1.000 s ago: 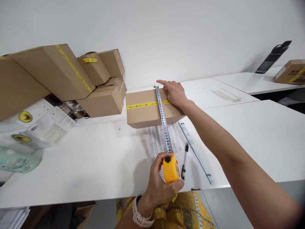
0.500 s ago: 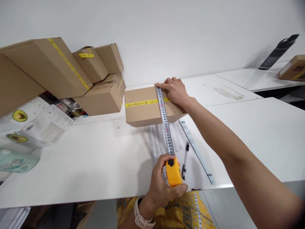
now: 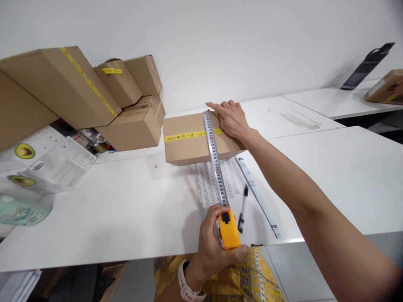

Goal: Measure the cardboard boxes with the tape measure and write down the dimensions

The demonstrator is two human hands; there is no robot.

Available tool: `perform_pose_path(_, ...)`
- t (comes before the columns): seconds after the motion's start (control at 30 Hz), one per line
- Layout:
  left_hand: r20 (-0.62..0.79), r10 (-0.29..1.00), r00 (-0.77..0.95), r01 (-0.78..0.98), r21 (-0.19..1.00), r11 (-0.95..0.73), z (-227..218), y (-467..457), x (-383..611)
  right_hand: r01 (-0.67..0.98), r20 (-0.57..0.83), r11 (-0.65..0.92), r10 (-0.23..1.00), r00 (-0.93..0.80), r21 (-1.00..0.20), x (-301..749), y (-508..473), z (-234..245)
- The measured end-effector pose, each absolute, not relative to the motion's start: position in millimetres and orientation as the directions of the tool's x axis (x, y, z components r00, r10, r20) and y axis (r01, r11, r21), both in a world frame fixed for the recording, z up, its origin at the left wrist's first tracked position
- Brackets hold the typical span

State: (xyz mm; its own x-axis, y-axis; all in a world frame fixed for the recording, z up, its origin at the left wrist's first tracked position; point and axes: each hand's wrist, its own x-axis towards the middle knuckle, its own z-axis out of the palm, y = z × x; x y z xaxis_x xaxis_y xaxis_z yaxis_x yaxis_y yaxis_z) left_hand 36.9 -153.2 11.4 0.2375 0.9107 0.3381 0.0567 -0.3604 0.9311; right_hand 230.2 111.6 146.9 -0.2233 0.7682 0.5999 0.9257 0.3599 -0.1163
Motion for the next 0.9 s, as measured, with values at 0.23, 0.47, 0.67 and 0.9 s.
perform_pose_path(0.23,0.604,0.768,0.211,0.227,0.734,-0.64,-11,-188,14,0.964,0.671,0.264,0.722,-0.168,-0.043,219,58,131)
perform_pose_path(0.47,0.575,0.772,0.27,0.37,0.679,-0.635,-13,-211,3,0.951,0.663,0.31,0.714,-0.225,-0.011,211,-41,71)
perform_pose_path(0.67,0.538,0.723,0.434,0.322,0.657,-0.682,-7,-227,2,0.75,0.685,0.394,0.721,0.106,-0.531,238,-59,93)
perform_pose_path(0.9,0.468,0.628,0.622,0.206,0.675,-0.708,-12,-236,2,0.171,0.548,0.521,0.811,0.204,-0.836,263,-64,150)
